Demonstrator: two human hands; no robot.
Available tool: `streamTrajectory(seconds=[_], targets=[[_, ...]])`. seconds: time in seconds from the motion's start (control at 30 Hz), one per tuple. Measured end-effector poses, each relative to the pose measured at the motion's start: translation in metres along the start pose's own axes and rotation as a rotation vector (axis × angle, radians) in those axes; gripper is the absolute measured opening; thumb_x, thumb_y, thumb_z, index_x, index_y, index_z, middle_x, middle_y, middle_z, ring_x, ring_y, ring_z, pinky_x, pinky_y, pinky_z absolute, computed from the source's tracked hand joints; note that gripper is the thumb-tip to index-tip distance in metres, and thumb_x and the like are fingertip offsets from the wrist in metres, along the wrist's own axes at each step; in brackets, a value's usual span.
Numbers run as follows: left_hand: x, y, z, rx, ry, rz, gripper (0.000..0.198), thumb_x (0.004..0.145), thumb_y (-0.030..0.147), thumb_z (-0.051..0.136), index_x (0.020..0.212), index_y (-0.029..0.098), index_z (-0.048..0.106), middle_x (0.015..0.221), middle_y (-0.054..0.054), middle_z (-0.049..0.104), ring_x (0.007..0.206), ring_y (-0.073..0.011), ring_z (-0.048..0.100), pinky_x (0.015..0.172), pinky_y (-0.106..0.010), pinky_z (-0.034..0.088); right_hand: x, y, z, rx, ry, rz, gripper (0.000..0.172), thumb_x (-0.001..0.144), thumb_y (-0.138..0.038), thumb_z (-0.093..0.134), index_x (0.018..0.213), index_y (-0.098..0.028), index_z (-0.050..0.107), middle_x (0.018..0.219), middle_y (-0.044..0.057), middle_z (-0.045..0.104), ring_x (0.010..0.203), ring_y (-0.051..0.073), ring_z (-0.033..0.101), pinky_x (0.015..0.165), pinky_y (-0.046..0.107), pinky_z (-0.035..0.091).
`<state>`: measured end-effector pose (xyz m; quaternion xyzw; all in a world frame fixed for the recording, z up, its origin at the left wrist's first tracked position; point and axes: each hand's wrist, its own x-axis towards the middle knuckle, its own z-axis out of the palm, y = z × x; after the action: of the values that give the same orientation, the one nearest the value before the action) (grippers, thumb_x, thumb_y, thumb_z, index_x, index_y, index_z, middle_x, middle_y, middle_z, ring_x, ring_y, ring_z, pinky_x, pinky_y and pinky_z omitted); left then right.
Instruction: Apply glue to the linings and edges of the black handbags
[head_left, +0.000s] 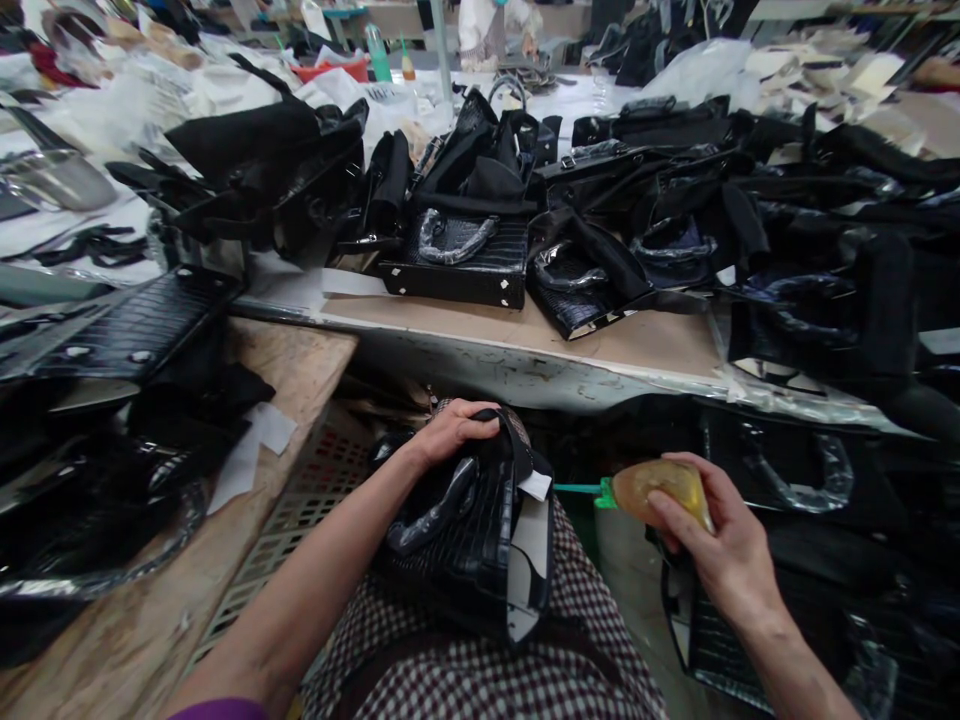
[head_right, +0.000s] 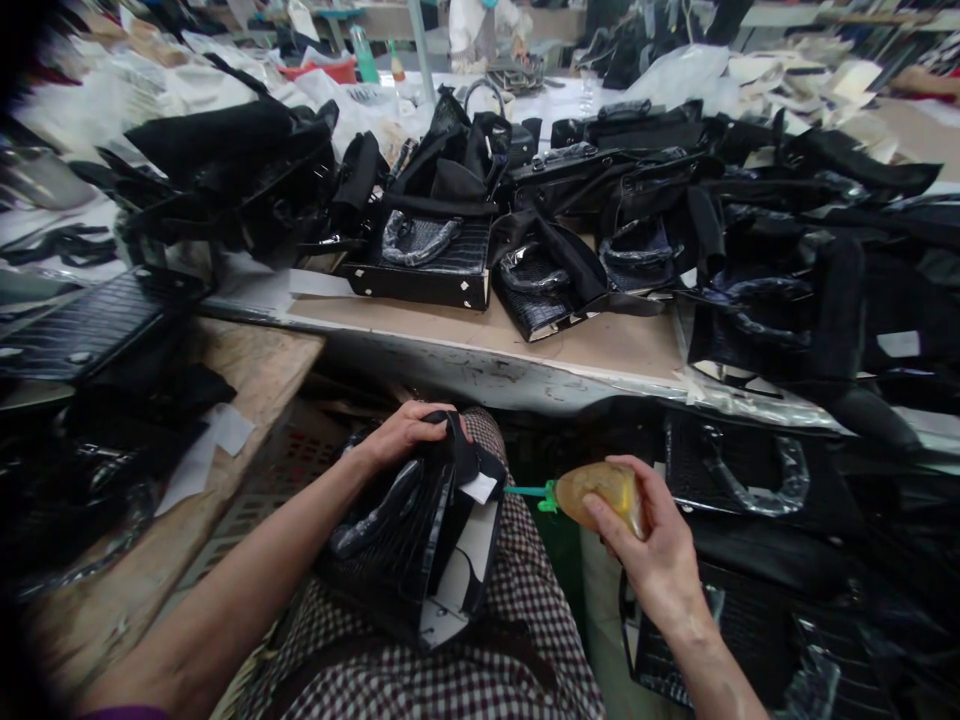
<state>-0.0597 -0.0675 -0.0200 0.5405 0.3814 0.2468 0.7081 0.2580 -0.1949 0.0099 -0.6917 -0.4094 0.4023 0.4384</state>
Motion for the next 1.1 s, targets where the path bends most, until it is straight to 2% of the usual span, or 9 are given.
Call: streamTrajectory(seconds=[0.13,0.27,0.4,0.5,0.6,0.73,0.87,1.1], targets=[[0.001,-0.002,-0.001,-0.026,-0.022,-0.003,0.034,0.078,0.042,0.071,0.092,0.011,0.073,0.087,-0.004,0.069,0.086,-0.0217,0.064,0.082,-0.03,0.048,0.004,0.004,0.001,0.01,-0.022,0.04,0.058,0.068,-0.05,0.085,0.115,-0.024,0.063,0.095,0.005,0.066,0.054,0.017,0.053,0.04,0.027,0.047],[0.001,0.002,0.001,-0.041,-0.043,-0.019,0.033,0.078,0.041,0.072,0.089,0.01,0.074,0.087,-0.004,0.07,0.083,-0.02,0.063,0.08,-0.028,0.047,0.007,0.007,-0.004,-0.014,-0.073,0.038,0.054,0.072,-0.05,0.082,0.116,-0.024,0.064,0.091,0.003,0.065,0.051,0.015,0.049,0.037,0.025,0.043],[0.001,0.004,0.003,-0.05,-0.043,-0.036,0.033,0.076,0.04,0.074,0.089,0.01,0.074,0.087,-0.005,0.071,0.083,-0.0199,0.063,0.079,-0.028,0.047,0.006,0.01,-0.011,-0.025,-0.138,0.051,0.051,0.073,-0.05,0.082,0.114,-0.024,0.065,0.092,0.004,0.066,0.058,0.016,0.053,0.039,0.022,0.04],[0.002,0.003,0.003,-0.055,-0.04,-0.048,0.033,0.076,0.039,0.074,0.09,0.01,0.075,0.087,-0.005,0.07,0.083,-0.0199,0.063,0.079,-0.028,0.047,0.001,0.01,-0.014,-0.006,-0.182,0.079,0.05,0.073,-0.048,0.084,0.113,-0.024,0.066,0.092,0.003,0.066,0.064,0.017,0.055,0.042,0.02,0.04],[0.003,0.002,0.003,-0.061,-0.034,-0.055,0.032,0.073,0.039,0.076,0.088,0.01,0.075,0.086,-0.004,0.07,0.082,-0.0191,0.063,0.077,-0.027,0.047,-0.008,0.005,-0.014,0.016,-0.217,0.123,0.049,0.075,-0.048,0.082,0.115,-0.025,0.065,0.09,0.002,0.066,0.058,0.014,0.051,0.038,0.018,0.035],[0.003,0.002,0.004,-0.066,-0.024,-0.059,0.034,0.071,0.041,0.077,0.087,0.01,0.075,0.084,-0.003,0.07,0.08,-0.0185,0.062,0.076,-0.026,0.047,-0.017,-0.001,-0.013,0.057,-0.246,0.152,0.049,0.075,-0.048,0.081,0.116,-0.026,0.064,0.091,0.002,0.067,0.055,0.013,0.049,0.038,0.019,0.038],[0.003,0.004,0.005,-0.066,-0.031,-0.059,0.034,0.071,0.041,0.077,0.086,0.01,0.075,0.083,-0.004,0.069,0.079,-0.0184,0.062,0.075,-0.026,0.047,-0.008,0.006,-0.013,0.029,-0.182,0.131,0.053,0.074,-0.051,0.082,0.115,-0.025,0.063,0.086,0.001,0.064,0.049,0.012,0.048,0.035,0.02,0.04],[0.004,0.002,0.004,-0.065,-0.019,-0.051,0.032,0.072,0.04,0.077,0.085,0.011,0.075,0.081,-0.002,0.069,0.077,-0.0172,0.062,0.074,-0.025,0.047,0.002,0.016,-0.008,-0.05,-0.084,-0.012,0.051,0.075,-0.05,0.081,0.115,-0.025,0.063,0.095,0.003,0.063,0.056,0.016,0.051,0.039,0.023,0.046]])
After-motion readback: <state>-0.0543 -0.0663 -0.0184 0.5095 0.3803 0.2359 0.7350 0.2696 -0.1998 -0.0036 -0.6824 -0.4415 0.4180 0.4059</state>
